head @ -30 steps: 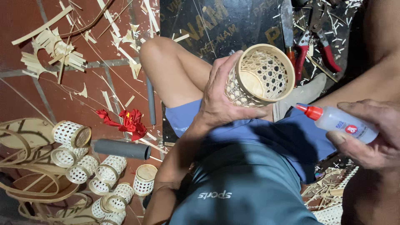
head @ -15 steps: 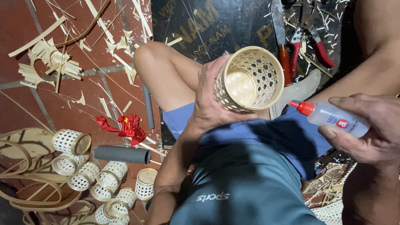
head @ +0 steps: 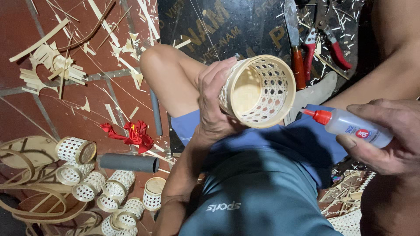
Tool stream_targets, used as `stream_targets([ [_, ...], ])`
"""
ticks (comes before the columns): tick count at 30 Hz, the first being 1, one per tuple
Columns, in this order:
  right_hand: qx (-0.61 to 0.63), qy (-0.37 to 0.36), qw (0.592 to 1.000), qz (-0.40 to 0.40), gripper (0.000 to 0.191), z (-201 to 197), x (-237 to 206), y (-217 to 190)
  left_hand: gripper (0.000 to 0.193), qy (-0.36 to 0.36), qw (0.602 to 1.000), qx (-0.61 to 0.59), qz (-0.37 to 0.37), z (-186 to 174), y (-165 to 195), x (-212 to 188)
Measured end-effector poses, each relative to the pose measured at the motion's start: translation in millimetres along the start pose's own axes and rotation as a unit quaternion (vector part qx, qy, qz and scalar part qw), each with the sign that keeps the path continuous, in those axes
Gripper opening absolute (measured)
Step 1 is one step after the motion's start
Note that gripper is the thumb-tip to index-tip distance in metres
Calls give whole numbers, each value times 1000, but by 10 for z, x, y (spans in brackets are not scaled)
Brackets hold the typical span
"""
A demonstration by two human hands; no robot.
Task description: The person sits on the floor assembling a woven bamboo basket. They press and fit the woven bamboo body and rim pieces together by hand, then squeeze glue from a plastic bottle around the rim joint and press the parts to secure them, handling several finished baskets nearby.
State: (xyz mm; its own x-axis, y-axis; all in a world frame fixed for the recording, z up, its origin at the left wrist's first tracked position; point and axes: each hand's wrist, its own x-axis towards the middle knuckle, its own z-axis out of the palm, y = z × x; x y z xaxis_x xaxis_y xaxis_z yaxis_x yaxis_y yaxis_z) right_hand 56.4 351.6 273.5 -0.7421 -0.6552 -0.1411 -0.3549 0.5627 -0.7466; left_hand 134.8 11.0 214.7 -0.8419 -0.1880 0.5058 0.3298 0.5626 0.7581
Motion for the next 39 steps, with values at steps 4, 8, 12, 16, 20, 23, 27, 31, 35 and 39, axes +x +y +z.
stream_targets([
  [4, -43, -25, 999, 7, 49, -30, -1, 60, 89, 20, 1000, 13, 11, 22, -6, -24],
  [8, 22, -58, 998, 22, 42, -46, 41, 130, 82, 21, 1000, 9, 6, 24, -20, -53],
  [12, 58, -7, 997, 44, 45, -18, 67, 80, 76, 20, 1000, -9, 13, 32, -19, -77],
  [16, 37, 103, 994, -26, 44, 39, 160, 22, 75, 2, 1000, -10, 10, 64, 17, -114],
  [20, 25, -33, 997, 71, 33, -55, 281, 112, 75, -17, 999, -24, 14, 103, 18, -136],
  [23, 64, 7, 997, 51, 40, -27, 285, 169, 76, -27, 999, -33, 22, 117, 12, -153],
  [27, 66, 48, 997, 11, 41, 23, 273, 156, 75, -50, 998, -41, 16, 123, 18, -179],
  [31, 69, 55, 996, 10, 42, 20, 328, 70, 69, -44, 998, -50, 21, 138, 16, -182],
  [35, 66, 63, 996, -1, 43, 12, 379, 21, 70, -54, 997, -50, 24, 139, 9, -175],
  [39, 65, 72, 995, -5, 44, 23, 332, 42, 70, -52, 997, -46, 26, 136, 19, -179],
])
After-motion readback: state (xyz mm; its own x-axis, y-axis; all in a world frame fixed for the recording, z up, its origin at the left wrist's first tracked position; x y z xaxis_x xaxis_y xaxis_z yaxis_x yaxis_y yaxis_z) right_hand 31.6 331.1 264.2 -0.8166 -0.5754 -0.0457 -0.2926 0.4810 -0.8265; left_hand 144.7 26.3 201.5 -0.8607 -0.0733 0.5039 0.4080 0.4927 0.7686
